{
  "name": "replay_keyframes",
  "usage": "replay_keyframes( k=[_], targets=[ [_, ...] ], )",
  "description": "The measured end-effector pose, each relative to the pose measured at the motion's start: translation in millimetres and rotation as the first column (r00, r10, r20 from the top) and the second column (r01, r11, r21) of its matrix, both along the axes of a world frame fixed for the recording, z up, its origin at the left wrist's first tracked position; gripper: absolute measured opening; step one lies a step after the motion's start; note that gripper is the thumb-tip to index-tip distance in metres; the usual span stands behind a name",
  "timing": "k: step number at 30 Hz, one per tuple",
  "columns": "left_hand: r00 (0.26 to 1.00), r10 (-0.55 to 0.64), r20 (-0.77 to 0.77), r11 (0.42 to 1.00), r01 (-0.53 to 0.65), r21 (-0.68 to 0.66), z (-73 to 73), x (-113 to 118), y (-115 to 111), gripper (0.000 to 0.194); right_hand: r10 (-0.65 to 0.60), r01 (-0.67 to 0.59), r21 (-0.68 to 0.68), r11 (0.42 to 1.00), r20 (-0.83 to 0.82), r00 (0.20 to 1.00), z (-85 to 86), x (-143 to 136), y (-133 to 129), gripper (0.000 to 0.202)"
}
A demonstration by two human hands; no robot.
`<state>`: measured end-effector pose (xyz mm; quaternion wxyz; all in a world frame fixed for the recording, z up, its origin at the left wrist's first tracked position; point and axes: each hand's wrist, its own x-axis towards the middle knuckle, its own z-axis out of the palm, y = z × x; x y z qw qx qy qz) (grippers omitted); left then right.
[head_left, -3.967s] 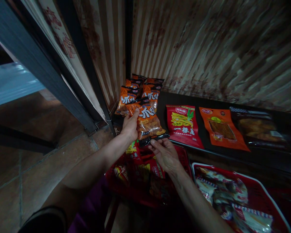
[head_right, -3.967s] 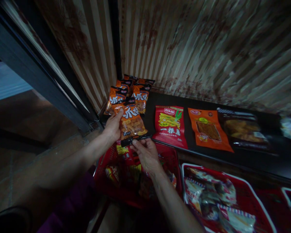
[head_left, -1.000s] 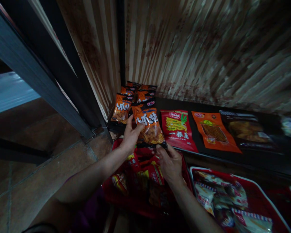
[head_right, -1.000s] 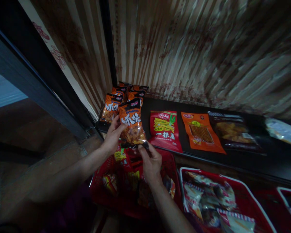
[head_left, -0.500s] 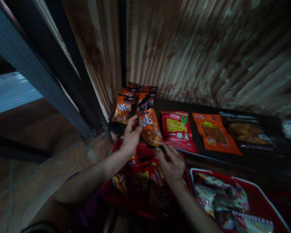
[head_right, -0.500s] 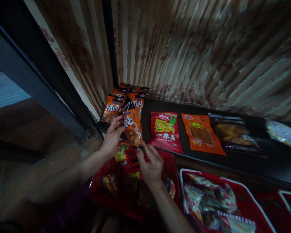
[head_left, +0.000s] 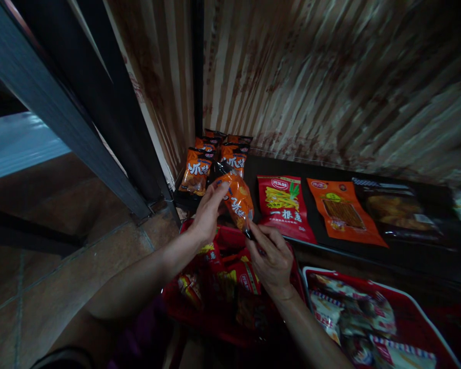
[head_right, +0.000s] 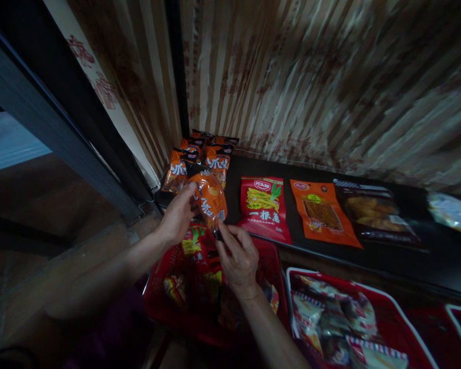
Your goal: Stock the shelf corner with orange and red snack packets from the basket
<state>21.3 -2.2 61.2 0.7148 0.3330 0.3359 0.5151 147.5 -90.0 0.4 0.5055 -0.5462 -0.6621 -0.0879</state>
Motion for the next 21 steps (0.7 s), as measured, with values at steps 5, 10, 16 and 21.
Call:
replay_keyframes(
  k=[5, 10, 16, 21],
  targets=[
    [0.999, 0.032, 0.006, 0.999, -0.032, -0.045, 5.6, -2, 4, 0.040, -0.007, 0.008, -0.028, 1.000, 0.036, 0.999, -2.5, 2, 0, 0.041],
    [0.996, 0.076, 0.049, 0.991, -0.070, -0.111, 1.9, -3, 10, 0.040, 0.011, -0.008, -0.056, 0.998, 0.049, 0.999, -4.0, -5, 0, 0.035],
    [0.984, 0.142, 0.110, 0.980, -0.124, -0.153, 2.8, -6, 17, 0.034, 0.064, -0.100, -0.174, 0.980, -0.202, 0.977, -8.2, -23, -3, 0.024],
    [0.980, 0.166, 0.105, 0.974, -0.147, -0.170, 5.6, -10, 22, 0.032, 0.012, -0.271, -0.315, 0.909, -0.632, 0.775, -7.6, -27, -7, 0.009]
  ],
)
